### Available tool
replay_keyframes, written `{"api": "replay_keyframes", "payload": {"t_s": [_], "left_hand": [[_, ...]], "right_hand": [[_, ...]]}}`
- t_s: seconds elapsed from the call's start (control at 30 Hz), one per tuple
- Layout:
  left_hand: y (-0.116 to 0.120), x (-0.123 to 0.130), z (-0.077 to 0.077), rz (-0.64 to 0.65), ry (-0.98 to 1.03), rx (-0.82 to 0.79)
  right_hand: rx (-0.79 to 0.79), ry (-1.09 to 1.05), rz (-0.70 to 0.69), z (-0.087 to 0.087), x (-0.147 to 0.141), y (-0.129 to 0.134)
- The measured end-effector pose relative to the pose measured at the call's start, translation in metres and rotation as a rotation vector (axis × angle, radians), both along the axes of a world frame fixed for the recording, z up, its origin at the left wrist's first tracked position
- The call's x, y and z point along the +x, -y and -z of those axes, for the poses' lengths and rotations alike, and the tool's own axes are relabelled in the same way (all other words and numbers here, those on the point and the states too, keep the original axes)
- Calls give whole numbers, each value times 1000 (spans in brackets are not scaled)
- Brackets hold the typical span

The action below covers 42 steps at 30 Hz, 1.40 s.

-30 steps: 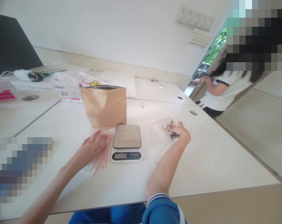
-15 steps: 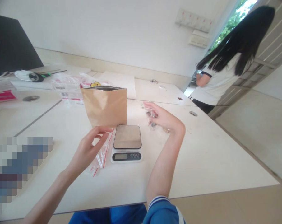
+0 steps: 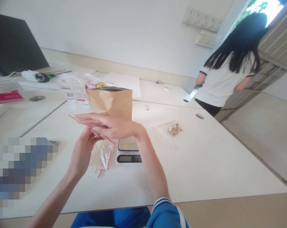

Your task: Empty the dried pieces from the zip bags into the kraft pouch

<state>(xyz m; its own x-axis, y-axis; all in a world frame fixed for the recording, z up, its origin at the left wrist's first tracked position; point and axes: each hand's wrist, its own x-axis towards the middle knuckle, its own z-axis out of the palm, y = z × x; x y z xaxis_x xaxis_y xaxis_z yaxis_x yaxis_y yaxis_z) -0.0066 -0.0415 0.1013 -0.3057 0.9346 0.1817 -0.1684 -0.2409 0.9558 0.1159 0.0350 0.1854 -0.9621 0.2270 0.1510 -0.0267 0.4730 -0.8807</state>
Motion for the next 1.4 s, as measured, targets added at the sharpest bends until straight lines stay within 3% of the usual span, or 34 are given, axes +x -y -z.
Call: {"api": "replay_keyframes", "payload": {"t_s": [0.2,0.4,0.57,0.7,0.83,1.03,1.23,1.4], "left_hand": [[-2,0,-2,-52,32,-79],[-5,-10,0,-59,-142,-142],[-5,-15,-6,-103,-291,-71],[-5,-14,-8,-78,-364,-69],[-5,-14,-5,-40,-400,-97],[-5,-15,-1,5,-416,-121],[-6,-18,6,19,-410,-47],[-6,-17,3,-8,-473,-2]], "right_hand": [[135,21,89,11,-15,-3],[92,121,268,19,-14,-1],[329,206,475,14,-8,0],[289,419,348,10,-6,-3],[277,430,240,10,-5,-6],[273,433,212,11,-6,-7],[227,432,166,12,-5,-10],[273,411,243,10,-2,-9]]}}
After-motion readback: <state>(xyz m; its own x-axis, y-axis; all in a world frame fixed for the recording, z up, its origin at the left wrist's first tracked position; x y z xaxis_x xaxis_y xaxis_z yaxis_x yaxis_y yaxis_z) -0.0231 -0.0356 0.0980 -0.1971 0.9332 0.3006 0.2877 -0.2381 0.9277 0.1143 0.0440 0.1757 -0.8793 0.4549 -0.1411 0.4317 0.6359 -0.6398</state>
